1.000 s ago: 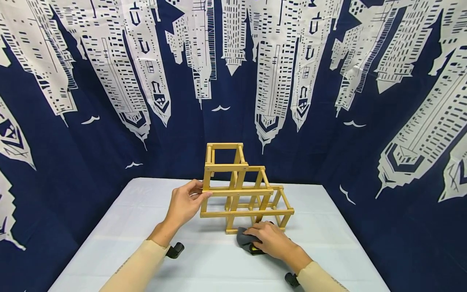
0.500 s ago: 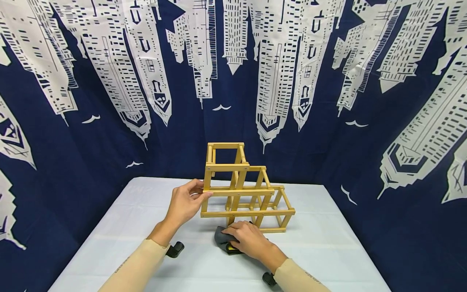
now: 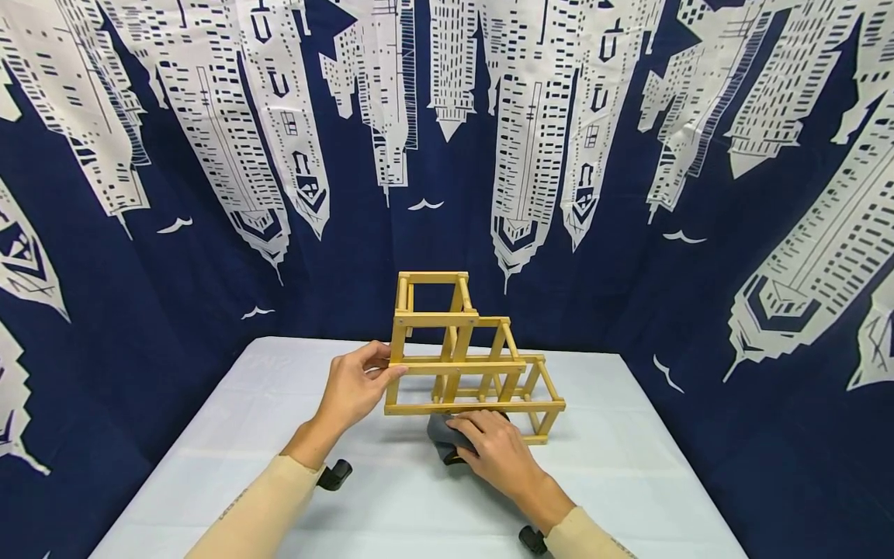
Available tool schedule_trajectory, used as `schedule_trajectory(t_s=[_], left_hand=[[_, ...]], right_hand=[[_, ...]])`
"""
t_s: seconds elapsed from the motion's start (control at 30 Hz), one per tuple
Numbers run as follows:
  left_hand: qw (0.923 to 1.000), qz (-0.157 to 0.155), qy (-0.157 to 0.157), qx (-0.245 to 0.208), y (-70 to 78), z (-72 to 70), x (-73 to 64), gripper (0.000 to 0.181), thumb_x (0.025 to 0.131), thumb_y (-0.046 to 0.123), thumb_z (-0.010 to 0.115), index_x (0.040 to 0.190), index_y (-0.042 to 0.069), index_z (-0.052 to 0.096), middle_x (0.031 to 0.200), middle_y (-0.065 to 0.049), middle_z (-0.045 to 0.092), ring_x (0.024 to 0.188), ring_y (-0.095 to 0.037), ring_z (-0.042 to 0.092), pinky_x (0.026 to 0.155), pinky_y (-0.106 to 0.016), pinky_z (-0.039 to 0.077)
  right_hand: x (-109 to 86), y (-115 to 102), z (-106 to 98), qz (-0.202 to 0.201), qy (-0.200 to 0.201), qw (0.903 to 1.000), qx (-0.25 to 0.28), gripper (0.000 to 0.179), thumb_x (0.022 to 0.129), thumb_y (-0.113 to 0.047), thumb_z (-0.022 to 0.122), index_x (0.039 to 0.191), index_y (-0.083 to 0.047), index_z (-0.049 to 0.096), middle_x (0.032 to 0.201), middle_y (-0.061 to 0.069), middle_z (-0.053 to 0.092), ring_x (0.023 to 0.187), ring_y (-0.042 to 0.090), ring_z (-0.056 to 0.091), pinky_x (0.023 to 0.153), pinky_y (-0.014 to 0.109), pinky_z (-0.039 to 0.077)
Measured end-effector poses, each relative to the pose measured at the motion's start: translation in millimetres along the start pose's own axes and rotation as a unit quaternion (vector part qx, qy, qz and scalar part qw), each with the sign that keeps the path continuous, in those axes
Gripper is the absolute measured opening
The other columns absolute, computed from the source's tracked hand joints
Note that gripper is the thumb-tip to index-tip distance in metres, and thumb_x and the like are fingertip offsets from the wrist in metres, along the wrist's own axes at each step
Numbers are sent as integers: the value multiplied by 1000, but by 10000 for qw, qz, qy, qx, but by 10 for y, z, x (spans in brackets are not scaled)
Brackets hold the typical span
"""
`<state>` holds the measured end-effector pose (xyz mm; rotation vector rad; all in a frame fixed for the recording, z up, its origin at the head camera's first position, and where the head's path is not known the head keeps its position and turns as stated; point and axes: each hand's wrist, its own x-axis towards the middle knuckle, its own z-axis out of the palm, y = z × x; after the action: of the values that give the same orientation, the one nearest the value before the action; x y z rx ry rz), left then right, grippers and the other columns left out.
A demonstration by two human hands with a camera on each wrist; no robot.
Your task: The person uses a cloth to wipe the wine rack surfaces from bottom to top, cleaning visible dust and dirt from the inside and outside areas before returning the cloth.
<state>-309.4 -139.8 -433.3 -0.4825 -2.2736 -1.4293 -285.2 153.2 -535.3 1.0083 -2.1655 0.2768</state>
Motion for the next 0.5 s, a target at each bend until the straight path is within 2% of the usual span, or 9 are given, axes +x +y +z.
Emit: schedule_trajectory(t_s=[0.1,0.2,0.33,0.43,0.5], left_hand=[[10000,46,-14,29,6,-13,12,23,96,12,96,114,4,84,117,-17,89,115,-35,88,96,-36,73],[9999,50,-50,106,6,-24,16,22,97,12,96,113,5,84,117,-17,89,116,-35,88,96,-35,73],[9997,57,-65,216,7,-36,15,20,98,13,95,113,5,84,117,-16,89,115,-35,88,97,-36,73],[9997,84,-67,222,9,-35,14,20,98,13,95,113,5,84,117,-16,89,115,-35,88,97,-36,73],[9997,84,-76,227,10,-29,10,20,98,13,95,113,5,84,116,-16,89,115,-35,88,97,-35,73]], right_hand=[[32,-1,20,2,110,9997,-227,59,75,-23,114,127,-18,86,122,3,85,107,19,83,89,37,71],[39,-36,79,81,-68,9992,-388,54,78,-24,112,126,-18,87,120,3,86,107,20,84,90,38,72],[45,-109,168,395,-770,9953,-445,45,85,-23,108,125,-17,88,120,4,86,110,22,83,96,41,72],[60,-136,178,674,-1346,9884,-223,40,89,-21,105,125,-16,88,121,6,86,111,24,83,95,43,72],[68,-136,165,795,-1569,9844,-86,38,90,-20,104,125,-16,88,122,6,86,111,26,83,93,44,73]])
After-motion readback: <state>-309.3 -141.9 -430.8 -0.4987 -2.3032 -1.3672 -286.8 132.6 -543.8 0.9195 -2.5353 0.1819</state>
